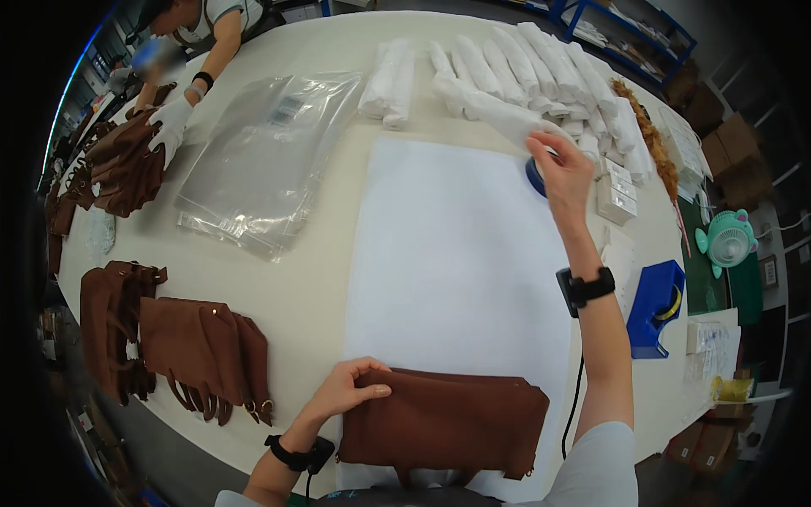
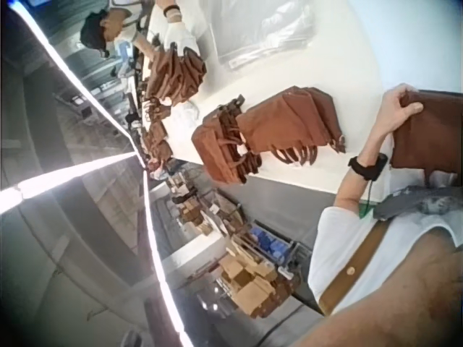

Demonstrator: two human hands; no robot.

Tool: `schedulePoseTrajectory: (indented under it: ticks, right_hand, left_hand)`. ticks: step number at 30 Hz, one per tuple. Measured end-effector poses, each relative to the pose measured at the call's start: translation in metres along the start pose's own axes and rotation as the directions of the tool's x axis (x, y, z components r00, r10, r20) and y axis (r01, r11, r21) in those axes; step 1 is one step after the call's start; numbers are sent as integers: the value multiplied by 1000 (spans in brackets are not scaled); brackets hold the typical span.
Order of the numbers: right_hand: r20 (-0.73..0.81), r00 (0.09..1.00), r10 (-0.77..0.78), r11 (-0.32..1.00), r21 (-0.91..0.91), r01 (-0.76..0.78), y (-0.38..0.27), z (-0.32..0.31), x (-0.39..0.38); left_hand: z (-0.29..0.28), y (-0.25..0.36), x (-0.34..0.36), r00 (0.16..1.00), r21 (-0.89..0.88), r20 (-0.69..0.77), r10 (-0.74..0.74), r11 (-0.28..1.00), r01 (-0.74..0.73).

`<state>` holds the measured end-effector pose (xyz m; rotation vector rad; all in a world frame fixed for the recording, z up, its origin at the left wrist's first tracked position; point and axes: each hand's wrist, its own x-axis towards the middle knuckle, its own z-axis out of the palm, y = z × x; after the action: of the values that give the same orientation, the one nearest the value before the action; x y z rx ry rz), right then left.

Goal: The person wraps brown handbags in white tissue paper and then places them into clear plastic bags. They repeat this process for multiple handbags, placing the finished packages into a green bin.

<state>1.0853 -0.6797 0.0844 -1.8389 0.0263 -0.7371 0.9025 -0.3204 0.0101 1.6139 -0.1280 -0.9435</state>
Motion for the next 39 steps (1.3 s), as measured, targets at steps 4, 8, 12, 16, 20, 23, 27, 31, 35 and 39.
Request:
schedulePoseTrajectory:
  ticks: [4,8,12,16,20,23,27,31,35,39]
  right_hand:
    - [-209,944,257,957,192,-218,-9,-108,-63]
    - [-116,713,692,637,564,-526,15,-158,-133]
    - [142,655,742,387,706,-592,19,-172,-188]
    - [422,602,678,361,522,-772,-10,-154,-209]
    - [590,547,594,620,96,-778,-21,-147,-203]
    - [618,517,592,707,-90,-701,-26,-142,-203]
    - [659,421,623,635,-111,-765,-33,-146,-215]
    - [640,432,635,654,-148,-742,-50,-143,-224]
    - [652,387,652,640,-200,-742,-58,-151,-225]
    - [635,362,682,598,-201,-776,-61,-156,-233]
  left_hand:
    - [2,3,5,997,-66,19,81,995,-80]
    - [2,8,3,997,-104,39,65,993,-60]
    - [-8,13,3,990,-93,67,127,988,-121]
    - [-17,16,13,982,-365,-72,177,911,-191]
    - [-11,38,12,964,-609,-153,216,748,-264]
    - [-15,29,16,988,-398,-93,120,906,-147]
    - [-15,13,12,985,-49,-106,133,989,-139]
    - [-19,9,5,986,-129,-17,163,978,-164]
    - [-12,17,-2,986,-263,89,139,959,-111]
    - [-13,19,1,977,-1,172,128,991,-130]
